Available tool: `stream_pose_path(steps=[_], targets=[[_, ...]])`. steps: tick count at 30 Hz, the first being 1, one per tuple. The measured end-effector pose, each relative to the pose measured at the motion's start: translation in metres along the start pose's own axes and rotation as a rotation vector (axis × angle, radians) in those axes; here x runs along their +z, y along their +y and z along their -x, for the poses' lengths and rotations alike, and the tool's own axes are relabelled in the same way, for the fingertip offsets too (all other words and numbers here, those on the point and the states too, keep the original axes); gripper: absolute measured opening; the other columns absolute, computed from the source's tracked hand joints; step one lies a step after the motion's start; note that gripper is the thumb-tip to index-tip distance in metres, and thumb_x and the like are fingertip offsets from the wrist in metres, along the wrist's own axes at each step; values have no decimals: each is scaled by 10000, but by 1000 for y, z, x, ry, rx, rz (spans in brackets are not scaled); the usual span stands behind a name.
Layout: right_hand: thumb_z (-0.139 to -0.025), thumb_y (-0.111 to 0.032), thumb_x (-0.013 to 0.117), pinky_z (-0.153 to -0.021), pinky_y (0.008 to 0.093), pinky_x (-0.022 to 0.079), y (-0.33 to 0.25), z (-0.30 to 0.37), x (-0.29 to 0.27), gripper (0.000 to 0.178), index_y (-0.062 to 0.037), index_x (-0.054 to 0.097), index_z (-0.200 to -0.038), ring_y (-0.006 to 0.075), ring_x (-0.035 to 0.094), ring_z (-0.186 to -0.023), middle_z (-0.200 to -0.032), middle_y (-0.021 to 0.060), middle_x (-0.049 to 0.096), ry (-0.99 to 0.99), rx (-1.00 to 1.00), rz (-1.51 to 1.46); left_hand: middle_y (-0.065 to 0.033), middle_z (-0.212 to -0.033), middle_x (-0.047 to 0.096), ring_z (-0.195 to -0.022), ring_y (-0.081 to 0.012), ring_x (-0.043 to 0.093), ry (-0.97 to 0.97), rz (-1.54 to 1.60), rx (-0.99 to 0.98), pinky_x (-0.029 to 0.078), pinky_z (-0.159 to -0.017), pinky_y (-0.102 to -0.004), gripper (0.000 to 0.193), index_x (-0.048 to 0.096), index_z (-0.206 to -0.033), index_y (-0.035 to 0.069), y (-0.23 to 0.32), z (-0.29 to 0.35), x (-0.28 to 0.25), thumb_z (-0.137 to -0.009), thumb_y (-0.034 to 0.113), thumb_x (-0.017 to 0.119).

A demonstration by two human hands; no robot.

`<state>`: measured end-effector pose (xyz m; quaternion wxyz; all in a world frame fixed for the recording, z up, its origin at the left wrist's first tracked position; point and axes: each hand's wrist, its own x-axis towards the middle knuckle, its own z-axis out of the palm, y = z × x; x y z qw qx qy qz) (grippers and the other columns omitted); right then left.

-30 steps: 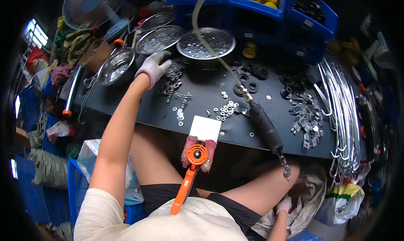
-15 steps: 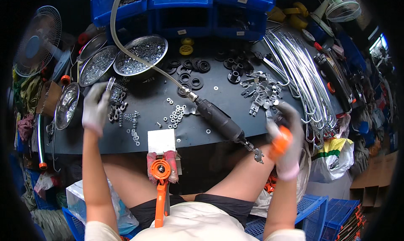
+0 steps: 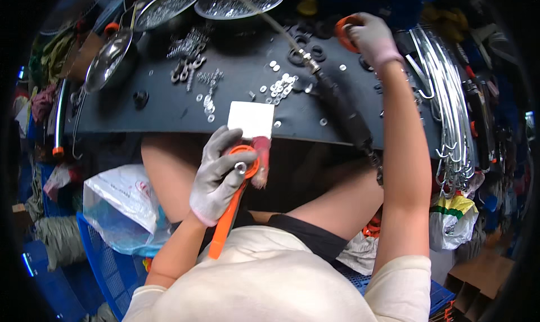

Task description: Assembling mechanical components on a workshop bench using a pneumatic screwdriver and various small parts.

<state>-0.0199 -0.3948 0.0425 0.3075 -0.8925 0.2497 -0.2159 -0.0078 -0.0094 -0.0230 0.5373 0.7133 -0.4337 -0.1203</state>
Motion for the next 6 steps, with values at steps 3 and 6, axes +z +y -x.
stream_pose_path(steps=[3,6], targets=[[-919,-187,565,-571,180,407,-47,78,-12,284,-40,583,-1161,38,513,-658,-819,12,592,-195,-36,-940,-179,-1348,461,-1330,-384,296,-1,107,-43,246,-1094,-460,336,686,-1118,144,-4,3,5,-892,366,573],[-893,-303,599,-499,191,378,-85,122,-1,356,-19,567,-1105,40,510,-574,-837,37,609,-165,110,-845,-158,-1446,346,-1360,-369,254,40,272,-136,222,-1108,-453,372,676,-1139,135,-6,11,9,-902,399,566]])
